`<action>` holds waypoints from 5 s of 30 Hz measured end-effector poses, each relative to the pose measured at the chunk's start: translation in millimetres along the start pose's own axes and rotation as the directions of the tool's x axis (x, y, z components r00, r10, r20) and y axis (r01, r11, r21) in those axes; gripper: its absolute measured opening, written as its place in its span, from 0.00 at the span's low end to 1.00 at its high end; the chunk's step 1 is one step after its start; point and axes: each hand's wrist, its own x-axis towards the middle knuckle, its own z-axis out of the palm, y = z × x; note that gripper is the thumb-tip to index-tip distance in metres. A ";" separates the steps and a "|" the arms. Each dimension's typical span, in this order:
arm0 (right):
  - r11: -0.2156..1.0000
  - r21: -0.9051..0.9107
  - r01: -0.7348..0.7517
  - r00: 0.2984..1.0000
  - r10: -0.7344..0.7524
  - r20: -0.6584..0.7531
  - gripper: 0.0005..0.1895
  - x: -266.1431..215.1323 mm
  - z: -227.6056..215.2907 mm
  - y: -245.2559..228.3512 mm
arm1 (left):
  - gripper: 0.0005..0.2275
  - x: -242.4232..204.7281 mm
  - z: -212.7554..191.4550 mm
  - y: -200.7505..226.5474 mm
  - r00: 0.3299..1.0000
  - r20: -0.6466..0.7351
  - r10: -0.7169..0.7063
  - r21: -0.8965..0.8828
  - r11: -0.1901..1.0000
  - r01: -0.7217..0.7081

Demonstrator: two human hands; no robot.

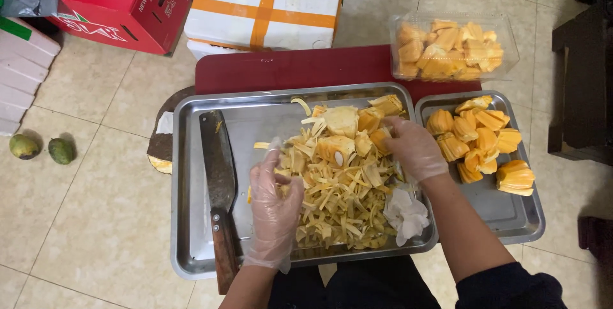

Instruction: Separating jackfruit segments from the core and placing them on a tray

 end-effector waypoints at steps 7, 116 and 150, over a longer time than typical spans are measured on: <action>0.794 0.608 -0.001 0.993 0.073 -0.094 0.33 23.3 18.6 46.8 | 0.18 -4.9 10.4 -3.6 0.991 -0.007 0.130 -0.174 0.976 -0.130; 0.647 -0.102 0.756 0.555 -0.715 -0.425 0.12 -110.7 56.0 15.3 | 0.21 -43.2 37.6 30.1 0.812 0.468 -0.348 -0.696 0.421 0.581; 0.577 0.535 0.617 0.787 -0.439 -0.434 0.35 -118.4 8.6 -12.3 | 0.21 -35.4 33.2 -23.2 0.776 0.530 -0.342 -0.675 0.384 0.630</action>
